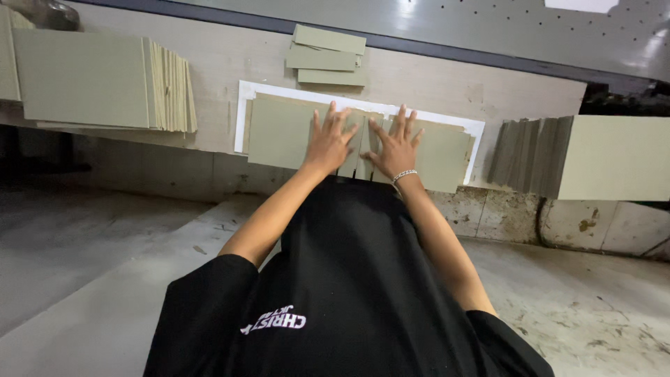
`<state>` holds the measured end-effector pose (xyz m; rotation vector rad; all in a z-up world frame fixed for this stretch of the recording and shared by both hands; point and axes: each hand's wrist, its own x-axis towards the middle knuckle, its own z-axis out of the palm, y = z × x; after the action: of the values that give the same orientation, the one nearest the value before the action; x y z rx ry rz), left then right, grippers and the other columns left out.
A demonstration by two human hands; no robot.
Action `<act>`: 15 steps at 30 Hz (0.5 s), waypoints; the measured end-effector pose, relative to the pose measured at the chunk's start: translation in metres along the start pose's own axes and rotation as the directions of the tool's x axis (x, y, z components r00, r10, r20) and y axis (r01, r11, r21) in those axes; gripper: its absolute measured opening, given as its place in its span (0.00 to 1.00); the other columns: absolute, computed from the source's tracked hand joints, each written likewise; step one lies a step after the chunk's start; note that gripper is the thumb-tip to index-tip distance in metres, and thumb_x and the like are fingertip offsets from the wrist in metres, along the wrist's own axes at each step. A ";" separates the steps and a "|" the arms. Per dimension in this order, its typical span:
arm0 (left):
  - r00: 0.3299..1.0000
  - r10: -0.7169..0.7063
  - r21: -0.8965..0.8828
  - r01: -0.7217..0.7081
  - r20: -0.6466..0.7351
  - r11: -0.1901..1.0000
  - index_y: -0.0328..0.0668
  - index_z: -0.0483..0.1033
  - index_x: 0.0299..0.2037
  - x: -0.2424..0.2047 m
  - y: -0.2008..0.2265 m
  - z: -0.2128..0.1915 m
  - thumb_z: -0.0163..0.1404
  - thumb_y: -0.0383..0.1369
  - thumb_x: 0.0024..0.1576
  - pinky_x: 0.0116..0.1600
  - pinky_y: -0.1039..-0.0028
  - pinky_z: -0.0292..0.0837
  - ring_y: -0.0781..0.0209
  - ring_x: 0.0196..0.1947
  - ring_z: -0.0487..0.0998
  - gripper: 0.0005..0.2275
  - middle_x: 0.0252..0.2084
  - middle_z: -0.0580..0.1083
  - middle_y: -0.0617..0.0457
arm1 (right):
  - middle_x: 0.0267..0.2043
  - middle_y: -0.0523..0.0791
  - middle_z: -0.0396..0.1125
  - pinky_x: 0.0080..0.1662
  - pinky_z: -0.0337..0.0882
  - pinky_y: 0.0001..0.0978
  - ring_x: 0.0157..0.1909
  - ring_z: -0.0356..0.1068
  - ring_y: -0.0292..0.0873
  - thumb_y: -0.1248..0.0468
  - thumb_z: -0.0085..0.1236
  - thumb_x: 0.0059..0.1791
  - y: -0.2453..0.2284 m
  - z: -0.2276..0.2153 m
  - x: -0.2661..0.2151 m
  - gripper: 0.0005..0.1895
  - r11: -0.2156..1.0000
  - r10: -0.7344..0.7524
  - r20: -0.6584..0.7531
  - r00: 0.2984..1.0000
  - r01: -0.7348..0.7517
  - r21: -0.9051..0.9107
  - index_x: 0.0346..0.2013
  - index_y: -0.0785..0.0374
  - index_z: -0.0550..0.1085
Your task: The person assembles books by placing stacks of beige pages onto a white board and covering them with a red cover sheet. The person repeats this process multiple times, handling the pages and covers by hand on a perforated metal workbench.
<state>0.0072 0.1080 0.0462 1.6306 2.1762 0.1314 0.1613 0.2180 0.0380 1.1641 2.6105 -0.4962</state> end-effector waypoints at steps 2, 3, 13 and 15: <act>0.988 -0.003 0.004 0.004 -0.157 1.000 0.52 0.79 0.55 0.003 -0.004 0.001 0.60 0.36 0.57 0.72 0.33 0.46 0.34 0.76 0.44 0.15 0.72 0.56 0.48 | 0.81 0.54 0.23 0.70 0.32 0.74 0.80 0.18 0.62 0.40 0.69 0.41 -0.001 -0.002 0.004 0.43 1.000 -0.016 -0.011 1.000 0.015 -0.022 0.69 0.28 0.64; 0.988 -0.001 0.003 0.001 -0.157 1.000 0.52 0.79 0.55 0.006 -0.005 -0.002 0.60 0.36 0.57 0.72 0.33 0.46 0.34 0.76 0.44 0.15 0.72 0.56 0.48 | 0.81 0.54 0.23 0.70 0.32 0.74 0.80 0.18 0.62 0.40 0.69 0.41 0.002 -0.004 0.005 0.43 1.000 -0.013 -0.012 1.000 0.013 -0.023 0.69 0.28 0.64; 0.919 -0.291 -0.308 0.206 -0.266 0.929 0.55 0.70 0.67 -0.039 -0.062 0.002 0.58 0.44 0.59 0.70 0.30 0.42 0.26 0.75 0.42 0.25 0.76 0.45 0.39 | 0.76 0.60 0.38 0.66 0.46 0.74 0.77 0.37 0.68 0.48 0.69 0.47 0.030 0.024 -0.028 0.35 0.991 0.088 -0.357 0.930 -0.044 0.128 0.67 0.39 0.66; 0.923 -0.300 -0.329 0.214 -0.239 0.920 0.58 0.70 0.69 -0.049 -0.065 0.003 0.57 0.45 0.60 0.71 0.30 0.39 0.24 0.75 0.36 0.25 0.78 0.39 0.38 | 0.75 0.64 0.37 0.65 0.47 0.74 0.76 0.34 0.72 0.47 0.67 0.49 0.029 0.030 -0.039 0.34 0.999 0.047 -0.326 0.944 -0.036 0.040 0.67 0.40 0.66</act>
<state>-0.0390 0.0411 0.0356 1.2022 2.4208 0.6203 0.2103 0.1981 0.0183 1.4174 2.8534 -0.3647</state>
